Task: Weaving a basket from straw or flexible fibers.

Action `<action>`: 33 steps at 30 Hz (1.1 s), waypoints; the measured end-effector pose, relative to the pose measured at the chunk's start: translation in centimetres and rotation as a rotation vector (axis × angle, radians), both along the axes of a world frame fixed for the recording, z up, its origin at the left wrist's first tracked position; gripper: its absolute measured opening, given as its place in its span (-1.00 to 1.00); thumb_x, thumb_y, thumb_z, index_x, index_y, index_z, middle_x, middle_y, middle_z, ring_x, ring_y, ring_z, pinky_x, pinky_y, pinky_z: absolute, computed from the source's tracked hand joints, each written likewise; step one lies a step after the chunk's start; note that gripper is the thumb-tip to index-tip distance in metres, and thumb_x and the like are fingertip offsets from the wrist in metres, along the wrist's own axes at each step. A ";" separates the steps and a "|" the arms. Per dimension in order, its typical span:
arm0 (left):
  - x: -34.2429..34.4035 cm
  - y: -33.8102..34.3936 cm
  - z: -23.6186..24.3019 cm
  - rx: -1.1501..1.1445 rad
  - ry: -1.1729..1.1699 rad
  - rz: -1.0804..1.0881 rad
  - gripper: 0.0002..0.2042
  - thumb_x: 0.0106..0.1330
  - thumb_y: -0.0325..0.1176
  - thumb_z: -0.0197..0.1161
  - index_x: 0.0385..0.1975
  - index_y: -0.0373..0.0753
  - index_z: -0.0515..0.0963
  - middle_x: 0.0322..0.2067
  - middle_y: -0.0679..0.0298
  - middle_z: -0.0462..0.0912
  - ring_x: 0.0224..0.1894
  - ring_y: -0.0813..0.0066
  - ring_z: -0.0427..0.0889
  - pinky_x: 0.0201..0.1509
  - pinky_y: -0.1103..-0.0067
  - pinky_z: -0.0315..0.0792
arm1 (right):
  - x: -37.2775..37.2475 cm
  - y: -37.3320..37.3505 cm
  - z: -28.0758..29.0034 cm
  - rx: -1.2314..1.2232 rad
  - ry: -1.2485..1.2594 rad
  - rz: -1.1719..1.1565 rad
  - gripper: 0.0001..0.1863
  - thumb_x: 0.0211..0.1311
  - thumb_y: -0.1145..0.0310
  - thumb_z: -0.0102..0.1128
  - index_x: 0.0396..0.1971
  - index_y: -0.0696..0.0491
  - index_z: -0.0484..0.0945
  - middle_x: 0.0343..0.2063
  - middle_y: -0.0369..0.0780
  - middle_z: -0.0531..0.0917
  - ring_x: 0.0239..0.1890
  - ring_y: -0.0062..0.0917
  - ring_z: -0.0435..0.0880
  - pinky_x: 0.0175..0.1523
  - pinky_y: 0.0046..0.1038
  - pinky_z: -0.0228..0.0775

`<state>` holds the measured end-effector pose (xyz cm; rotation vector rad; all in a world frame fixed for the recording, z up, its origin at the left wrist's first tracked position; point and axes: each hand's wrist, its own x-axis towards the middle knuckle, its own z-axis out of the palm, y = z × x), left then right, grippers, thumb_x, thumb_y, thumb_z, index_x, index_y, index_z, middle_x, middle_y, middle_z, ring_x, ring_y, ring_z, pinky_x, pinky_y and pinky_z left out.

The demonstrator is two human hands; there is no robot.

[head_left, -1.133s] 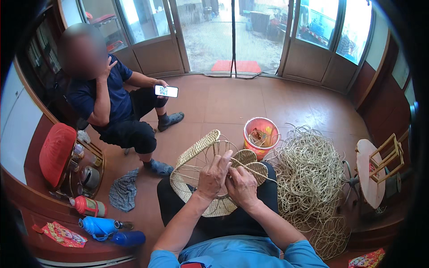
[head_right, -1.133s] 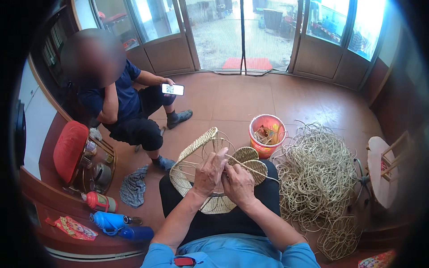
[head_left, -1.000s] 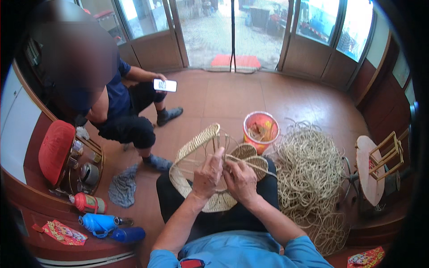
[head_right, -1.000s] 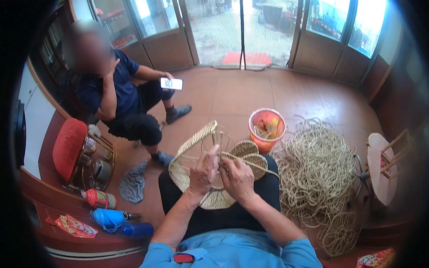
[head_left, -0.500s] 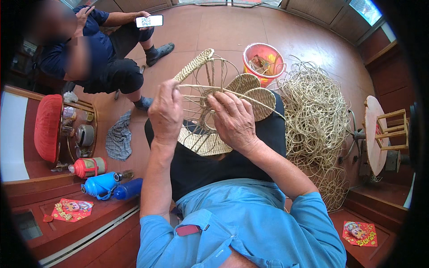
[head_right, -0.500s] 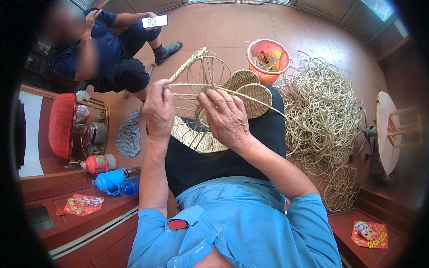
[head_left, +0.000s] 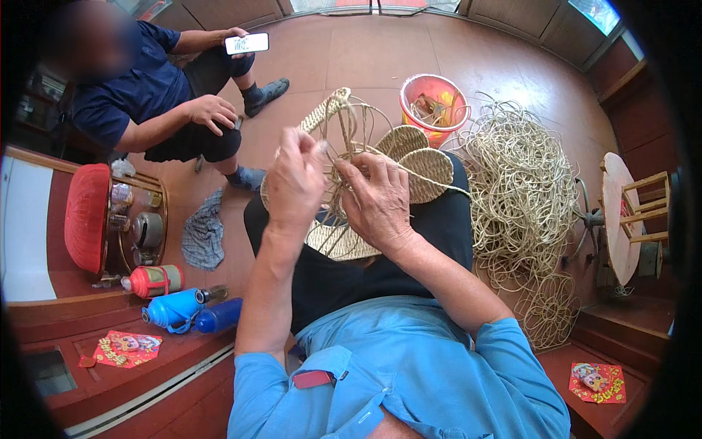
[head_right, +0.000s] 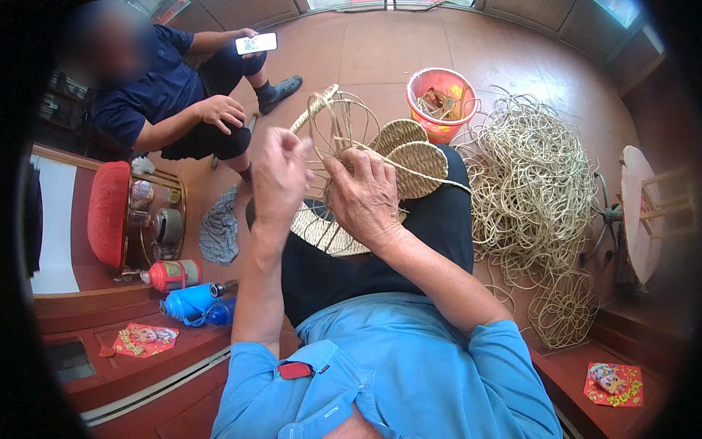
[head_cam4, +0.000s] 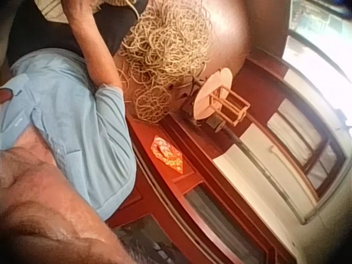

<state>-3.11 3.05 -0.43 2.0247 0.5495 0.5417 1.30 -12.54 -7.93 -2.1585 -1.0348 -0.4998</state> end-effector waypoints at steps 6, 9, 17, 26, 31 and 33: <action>0.3 0.6 -8.6 0.383 -0.333 -0.023 -0.82 0.63 -0.39 0.30 -0.06 -0.30 0.44 -0.33 0.11 0.66 -0.47 0.47 0.72 -0.49 0.46 0.52 | -1.1 0.3 -2.2 0.037 -0.031 -0.038 -0.52 0.31 0.25 0.41 0.24 -0.13 0.68 0.08 -0.21 0.58 0.20 -0.27 0.56 0.25 -0.14 0.35; -0.9 -0.4 -8.2 0.202 -0.206 -0.005 -0.86 0.63 -0.43 0.29 -0.09 -0.26 0.43 -0.31 0.18 0.65 -0.50 0.56 0.64 -0.51 0.54 0.48 | -1.5 -0.3 -1.0 0.041 0.015 -0.028 -0.49 0.22 0.32 0.45 0.21 -0.16 0.70 0.09 -0.23 0.58 0.21 -0.26 0.56 0.28 -0.11 0.34; -5.7 1.3 -5.3 -0.840 -0.349 -0.021 -0.75 0.64 -0.40 0.30 0.17 -0.23 0.42 -0.31 0.33 0.62 -0.60 0.82 0.32 -0.59 0.79 0.22 | -0.2 0.6 -0.4 0.094 -0.086 0.003 -0.58 0.25 0.31 0.47 0.13 -0.20 0.74 0.00 -0.32 0.61 0.11 -0.35 0.59 0.18 -0.17 0.31; -12.3 11.9 -7.0 -0.929 -0.372 0.349 -0.81 0.67 -0.16 0.33 -0.02 -0.14 0.65 -0.51 0.54 0.45 -0.60 0.77 0.32 -0.49 0.73 0.22 | 0.8 1.6 -1.9 0.060 -0.158 0.036 -0.73 0.19 0.32 0.40 -0.11 -0.28 0.77 -0.19 -0.41 0.60 -0.06 -0.44 0.60 0.05 -0.24 0.36; -26.1 27.3 -11.0 -0.956 -0.209 0.517 -0.70 0.63 0.15 0.28 -0.13 0.09 0.67 -0.68 0.61 0.29 -0.68 0.69 0.22 -0.54 0.56 0.17 | 0.2 1.7 -1.4 0.104 -0.172 0.014 -0.76 0.20 0.31 0.40 -0.13 -0.29 0.78 -0.22 -0.43 0.59 -0.10 -0.45 0.59 0.03 -0.26 0.36; -29.4 31.2 -11.3 -0.928 -0.106 0.643 -0.69 0.62 0.18 0.27 -0.14 0.11 0.67 -0.68 0.62 0.26 -0.68 0.69 0.19 -0.53 0.55 0.14 | 0.5 1.7 -1.9 0.116 -0.191 0.027 -0.78 0.20 0.30 0.40 -0.15 -0.28 0.77 -0.23 -0.44 0.60 -0.12 -0.46 0.60 0.02 -0.26 0.35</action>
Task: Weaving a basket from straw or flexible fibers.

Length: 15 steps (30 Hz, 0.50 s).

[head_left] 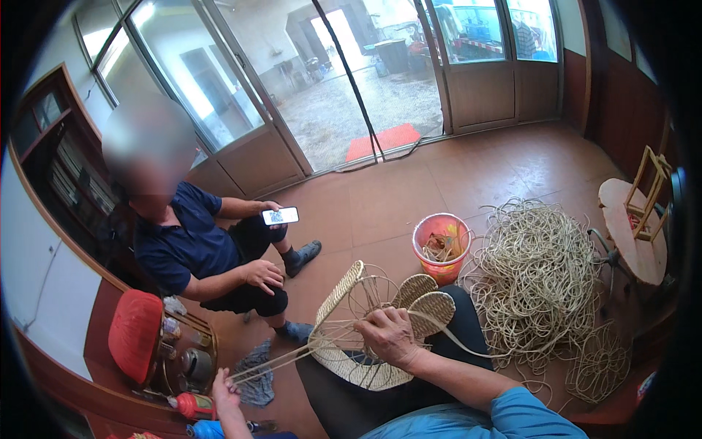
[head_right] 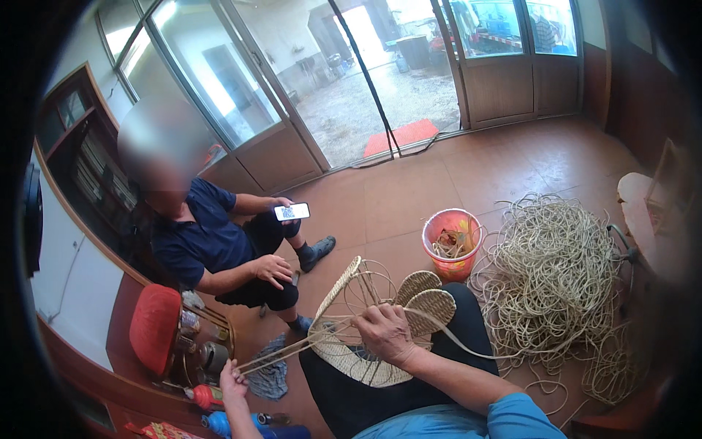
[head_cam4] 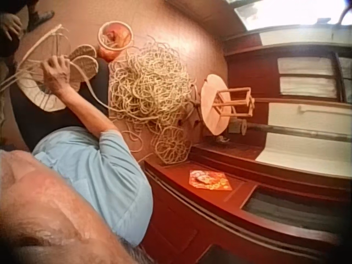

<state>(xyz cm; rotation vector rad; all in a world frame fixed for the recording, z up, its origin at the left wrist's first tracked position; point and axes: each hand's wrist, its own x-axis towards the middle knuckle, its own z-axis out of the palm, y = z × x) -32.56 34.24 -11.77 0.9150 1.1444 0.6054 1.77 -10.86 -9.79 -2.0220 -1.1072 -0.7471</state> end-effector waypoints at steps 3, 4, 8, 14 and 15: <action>-2.6 4.9 0.5 0.019 0.069 0.015 -0.70 0.60 0.14 0.31 -0.15 0.06 0.70 -0.67 0.55 0.36 -0.65 0.63 0.32 -0.48 0.48 0.24 | 0.1 0.4 -0.9 0.046 0.007 -0.006 -0.79 0.20 0.30 0.40 -0.16 -0.28 0.77 -0.24 -0.44 0.60 -0.12 -0.47 0.61 0.01 -0.26 0.34; -3.2 5.4 0.9 0.004 0.082 0.010 -0.69 0.56 0.10 0.35 -0.17 0.00 0.72 -0.66 0.48 0.49 -0.62 0.55 0.45 -0.45 0.41 0.34 | 0.0 0.5 -0.6 0.049 0.006 0.008 -0.78 0.19 0.31 0.40 -0.16 -0.28 0.77 -0.25 -0.45 0.62 -0.13 -0.48 0.62 0.00 -0.27 0.34; 6.2 -0.8 0.3 1.265 1.182 -0.348 -0.75 0.32 -0.15 0.47 -0.17 -0.19 0.81 -0.25 -0.02 0.86 -0.13 -0.10 0.83 0.01 0.11 0.62 | 0.9 0.2 -1.4 0.044 0.022 -0.018 -0.77 0.19 0.32 0.41 -0.16 -0.28 0.77 -0.24 -0.47 0.64 -0.14 -0.49 0.63 0.00 -0.27 0.34; 19.9 -24.5 10.0 1.785 0.397 -0.636 -0.81 0.42 -0.38 0.40 -0.01 -0.14 0.73 -0.11 0.17 0.75 0.01 0.04 0.67 0.20 0.16 0.48 | 0.4 -0.4 -0.5 0.101 0.029 -0.003 -0.74 0.18 0.26 0.45 -0.11 -0.30 0.79 -0.22 -0.52 0.68 -0.14 -0.51 0.63 0.00 -0.27 0.34; 21.1 -26.8 10.2 1.823 0.391 -0.683 -0.76 0.43 -0.36 0.42 0.05 -0.14 0.70 -0.06 0.18 0.73 0.03 0.06 0.67 0.22 0.17 0.47 | 0.5 -0.4 -0.8 0.094 0.026 -0.001 -0.74 0.18 0.26 0.45 -0.11 -0.30 0.79 -0.22 -0.52 0.68 -0.14 -0.51 0.63 0.00 -0.27 0.34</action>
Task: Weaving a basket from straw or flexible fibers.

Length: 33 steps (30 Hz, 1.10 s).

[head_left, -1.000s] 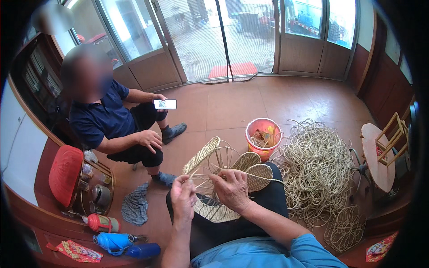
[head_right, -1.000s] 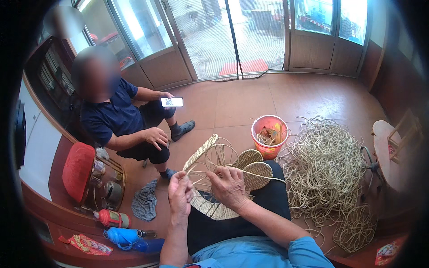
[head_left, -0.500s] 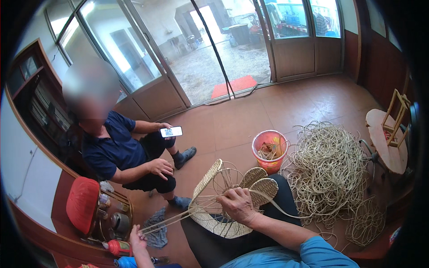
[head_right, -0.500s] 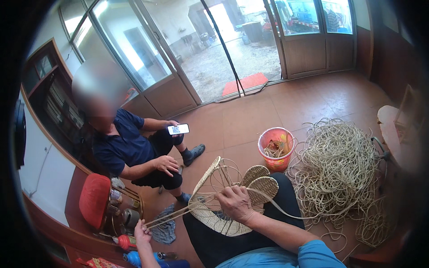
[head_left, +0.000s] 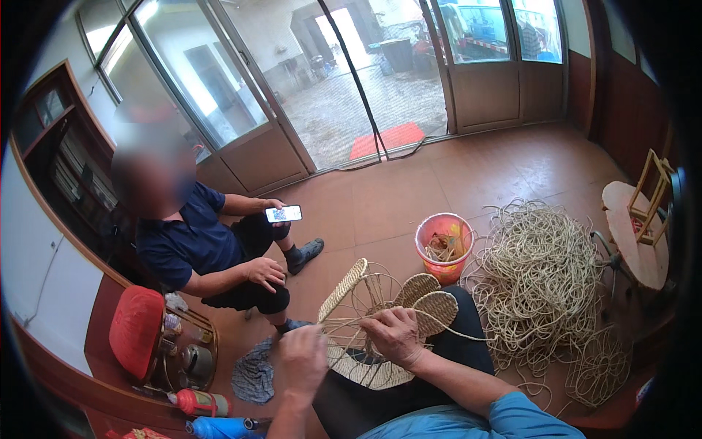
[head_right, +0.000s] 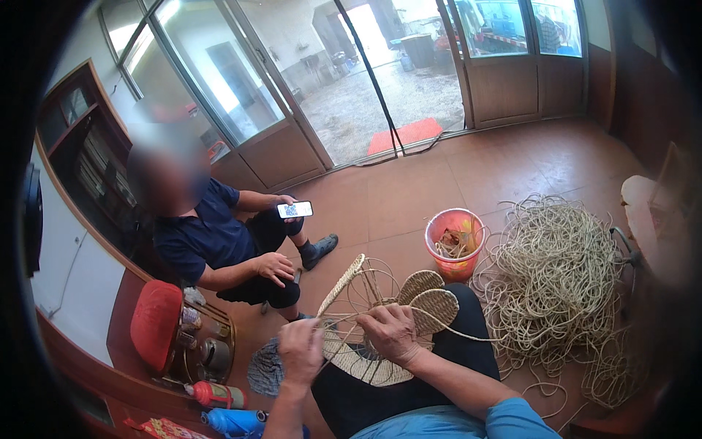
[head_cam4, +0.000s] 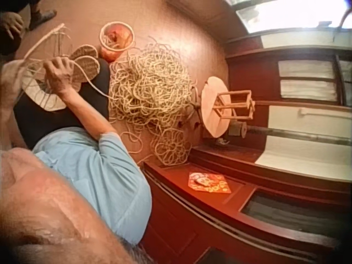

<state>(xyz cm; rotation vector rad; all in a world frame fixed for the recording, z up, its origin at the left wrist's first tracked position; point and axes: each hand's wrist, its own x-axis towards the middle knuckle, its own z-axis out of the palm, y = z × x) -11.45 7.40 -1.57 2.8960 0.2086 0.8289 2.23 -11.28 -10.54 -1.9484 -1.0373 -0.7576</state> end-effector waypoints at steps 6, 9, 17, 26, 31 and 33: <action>4.0 -2.8 -2.8 0.025 0.011 -0.035 -0.73 0.41 -0.30 0.48 0.04 -0.14 0.67 -0.14 0.21 0.68 0.02 0.14 0.69 0.16 0.21 0.52 | -0.2 0.4 0.0 -0.022 0.016 -0.032 -0.73 0.18 0.25 0.56 -0.11 -0.32 0.83 -0.26 -0.53 0.68 -0.15 -0.52 0.63 -0.01 -0.28 0.31; 4.6 -2.3 -4.1 0.008 0.031 -0.112 -0.81 0.45 -0.30 0.44 -0.02 -0.12 0.68 -0.17 0.22 0.67 -0.06 0.13 0.70 0.08 0.23 0.56 | -0.2 0.3 0.3 -0.007 0.020 -0.031 -0.74 0.19 0.26 0.55 -0.10 -0.31 0.83 -0.26 -0.52 0.67 -0.15 -0.50 0.63 -0.01 -0.28 0.30; 4.7 -2.6 -4.3 -0.156 0.075 -0.148 -0.90 0.51 -0.40 0.38 -0.08 -0.23 0.69 -0.16 0.12 0.71 -0.09 0.01 0.75 0.02 0.19 0.61 | -0.1 0.1 0.2 0.030 0.040 -0.018 -0.74 0.18 0.28 0.46 -0.12 -0.28 0.81 -0.26 -0.49 0.67 -0.15 -0.50 0.64 -0.01 -0.27 0.30; 4.8 -2.8 -4.6 -0.219 -0.065 -0.090 -0.93 0.48 -0.49 0.33 -0.12 -0.27 0.65 -0.16 0.09 0.68 -0.08 -0.02 0.73 0.07 0.20 0.62 | -0.5 0.7 0.2 0.037 0.042 -0.017 -0.74 0.19 0.28 0.47 -0.11 -0.26 0.81 -0.27 -0.48 0.67 -0.15 -0.49 0.64 0.01 -0.27 0.30; 3.4 -0.6 -3.5 -0.013 -0.124 -0.050 -0.92 0.44 -0.51 0.28 -0.14 -0.29 0.60 -0.11 0.04 0.63 -0.05 -0.02 0.69 0.04 0.21 0.61 | -0.3 0.3 0.2 -0.001 0.044 -0.020 -0.77 0.21 0.28 0.56 -0.13 -0.27 0.82 -0.26 -0.50 0.70 -0.14 -0.48 0.64 0.03 -0.27 0.31; 0.7 3.4 -3.3 0.018 -0.119 0.111 -0.91 0.42 -0.52 0.22 -0.15 -0.29 0.57 -0.11 0.03 0.60 -0.05 -0.01 0.65 0.04 0.24 0.58 | -0.3 0.4 0.0 0.009 0.052 -0.021 -0.77 0.21 0.28 0.56 -0.13 -0.27 0.82 -0.26 -0.49 0.70 -0.14 -0.48 0.64 0.04 -0.26 0.31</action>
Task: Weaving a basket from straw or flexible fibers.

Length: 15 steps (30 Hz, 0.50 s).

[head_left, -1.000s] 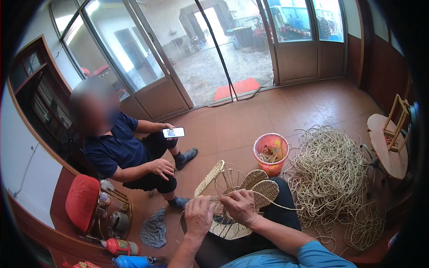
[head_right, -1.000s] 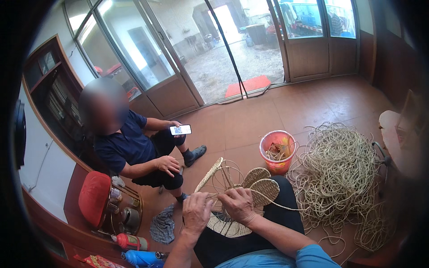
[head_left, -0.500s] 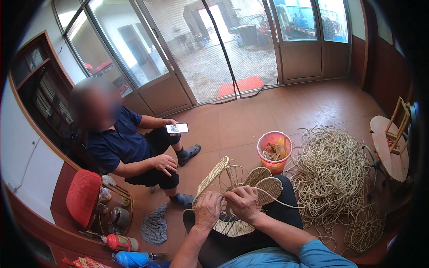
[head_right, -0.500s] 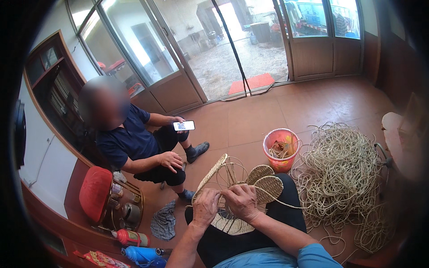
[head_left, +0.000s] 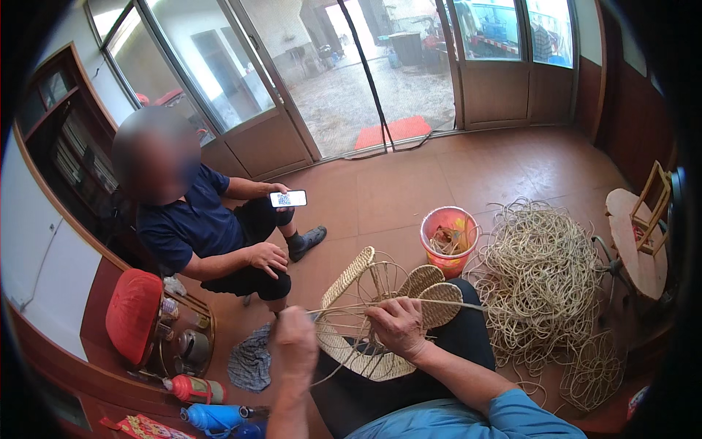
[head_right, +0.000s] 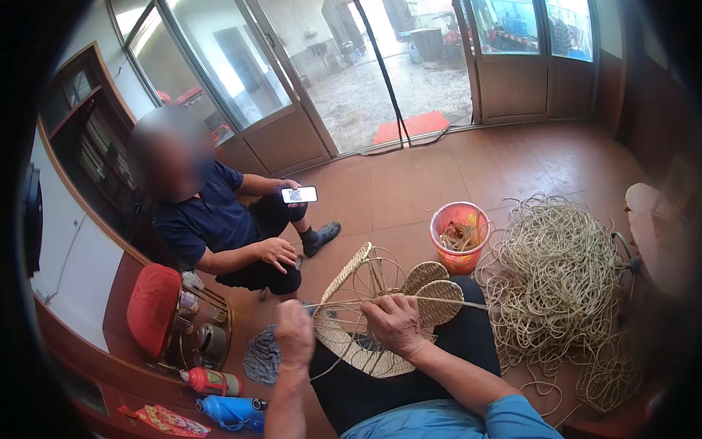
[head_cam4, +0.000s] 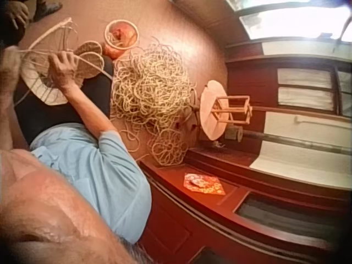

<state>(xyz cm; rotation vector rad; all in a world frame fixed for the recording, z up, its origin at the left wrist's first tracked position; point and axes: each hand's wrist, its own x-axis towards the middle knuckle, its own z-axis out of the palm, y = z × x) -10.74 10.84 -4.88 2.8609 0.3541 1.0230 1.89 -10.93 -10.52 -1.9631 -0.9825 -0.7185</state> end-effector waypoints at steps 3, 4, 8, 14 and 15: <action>-7.4 9.7 0.0 0.065 0.052 0.174 -0.92 0.47 -0.51 0.10 -0.17 -0.29 0.53 -0.17 0.04 0.56 -0.03 0.01 0.61 0.09 0.27 0.54 | 0.4 -0.2 0.1 -0.001 -0.006 -0.007 -0.78 0.20 0.29 0.56 -0.14 -0.25 0.81 -0.25 -0.49 0.69 -0.14 -0.48 0.64 0.05 -0.26 0.30; -12.3 15.4 -2.2 -0.229 -0.030 0.223 -0.93 0.48 -0.48 0.08 -0.22 -0.29 0.51 -0.16 0.02 0.56 -0.02 0.03 0.58 0.11 0.23 0.51 | 0.1 0.2 0.5 0.033 -0.026 0.011 -0.79 0.20 0.30 0.52 -0.16 -0.25 0.79 -0.26 -0.50 0.69 -0.15 -0.49 0.64 0.04 -0.26 0.30; -31.0 28.0 -1.1 -0.076 0.142 1.112 -0.82 0.48 -0.38 0.18 -0.18 -0.38 0.63 -0.12 -0.19 0.74 -0.02 -0.36 0.70 0.09 0.00 0.55 | -0.1 0.1 0.7 0.077 -0.027 0.006 -0.79 0.17 0.32 0.50 -0.19 -0.25 0.77 -0.26 -0.52 0.70 -0.15 -0.51 0.64 0.03 -0.27 0.30; -34.8 26.9 -3.3 -0.119 0.603 1.145 -0.78 0.41 -0.34 0.37 -0.22 -0.40 0.79 -0.13 -0.13 0.85 -0.01 -0.09 0.85 0.12 0.13 0.66 | -0.4 0.7 1.0 0.113 -0.006 0.042 -0.81 0.18 0.33 0.51 -0.21 -0.24 0.77 -0.26 -0.52 0.69 -0.16 -0.52 0.64 0.04 -0.27 0.30; -30.0 25.0 -5.3 -0.281 0.242 0.637 -0.78 0.38 -0.39 0.39 -0.11 -0.39 0.80 -0.14 -0.08 0.86 0.03 -0.05 0.84 0.18 0.16 0.64 | -0.3 0.6 0.7 0.094 -0.005 0.029 -0.81 0.18 0.33 0.51 -0.21 -0.24 0.77 -0.26 -0.52 0.69 -0.16 -0.52 0.64 0.04 -0.27 0.30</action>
